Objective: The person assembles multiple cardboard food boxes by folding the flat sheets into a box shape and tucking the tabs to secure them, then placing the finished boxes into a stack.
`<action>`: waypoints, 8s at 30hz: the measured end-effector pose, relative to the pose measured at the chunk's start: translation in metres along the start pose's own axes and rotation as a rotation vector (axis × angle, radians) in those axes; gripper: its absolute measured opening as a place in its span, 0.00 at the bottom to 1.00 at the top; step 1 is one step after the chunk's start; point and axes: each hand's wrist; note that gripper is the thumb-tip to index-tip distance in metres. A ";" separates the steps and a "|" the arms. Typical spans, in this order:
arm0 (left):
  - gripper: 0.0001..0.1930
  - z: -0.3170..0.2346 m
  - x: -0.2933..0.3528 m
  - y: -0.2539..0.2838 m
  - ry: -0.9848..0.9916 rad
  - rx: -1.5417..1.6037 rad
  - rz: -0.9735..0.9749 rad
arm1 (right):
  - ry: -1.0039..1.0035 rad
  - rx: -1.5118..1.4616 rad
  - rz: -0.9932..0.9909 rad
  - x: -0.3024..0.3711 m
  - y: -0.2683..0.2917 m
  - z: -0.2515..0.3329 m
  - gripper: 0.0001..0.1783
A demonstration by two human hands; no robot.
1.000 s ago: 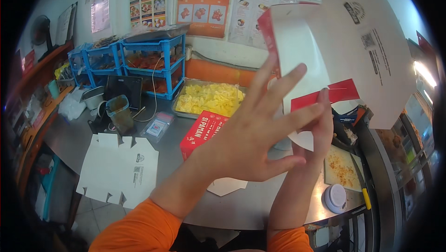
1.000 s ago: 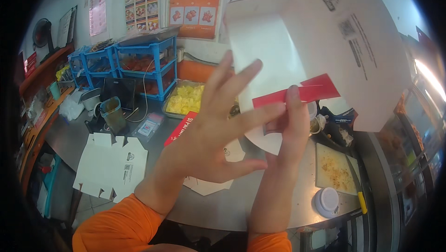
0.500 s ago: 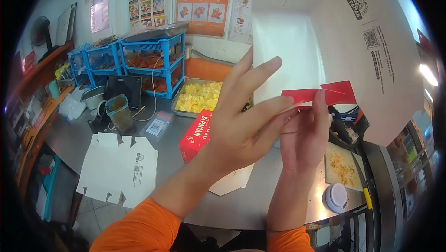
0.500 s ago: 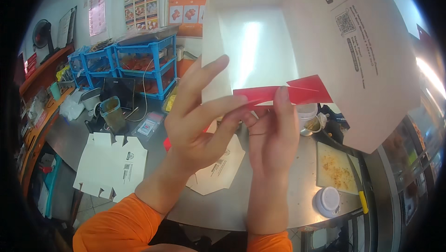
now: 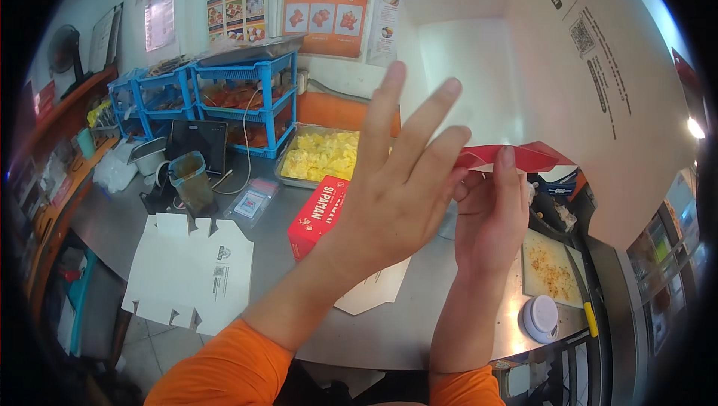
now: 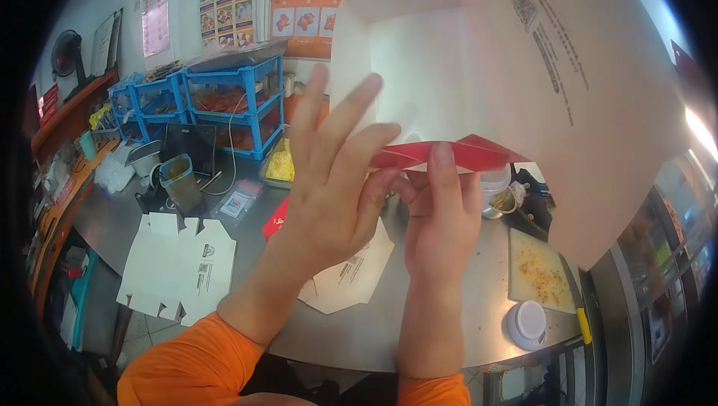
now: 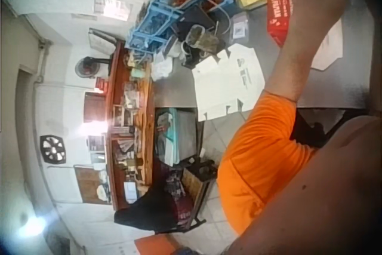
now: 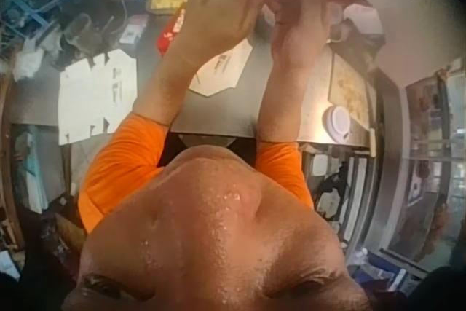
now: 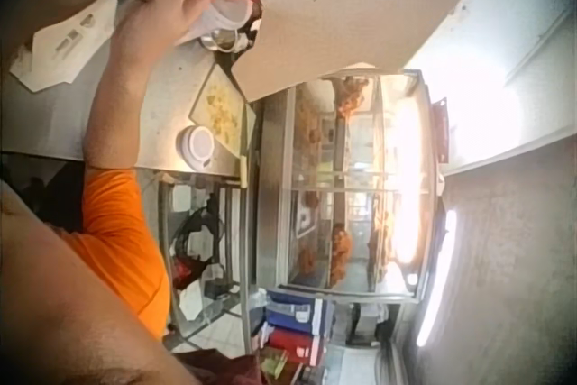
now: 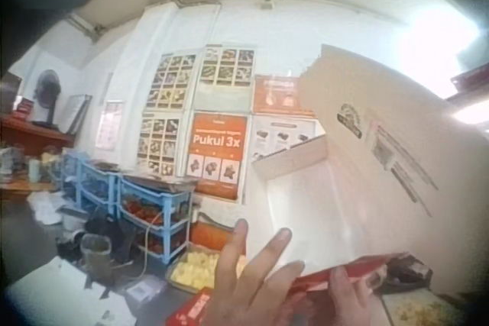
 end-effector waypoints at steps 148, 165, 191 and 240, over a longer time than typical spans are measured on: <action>0.17 0.014 0.005 0.053 0.196 0.545 -0.637 | 0.199 1.128 -0.585 0.168 0.058 -0.002 0.47; 0.18 -0.005 0.197 0.037 0.451 -0.079 0.427 | -0.313 1.287 0.082 0.197 0.034 -0.073 0.23; 0.31 -0.022 0.193 0.045 0.507 -0.106 0.692 | -0.706 0.970 0.123 0.121 0.075 -0.143 0.22; 0.26 -0.016 0.189 0.046 0.635 -0.143 0.668 | -0.403 1.109 0.253 0.118 0.057 -0.163 0.10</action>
Point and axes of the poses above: each hand's wrist, its own x-axis away from the middle knuckle, its own y-axis out of the back of the hand, z = x × y, and after that the axes turned 9 degrees about -y, right-handed
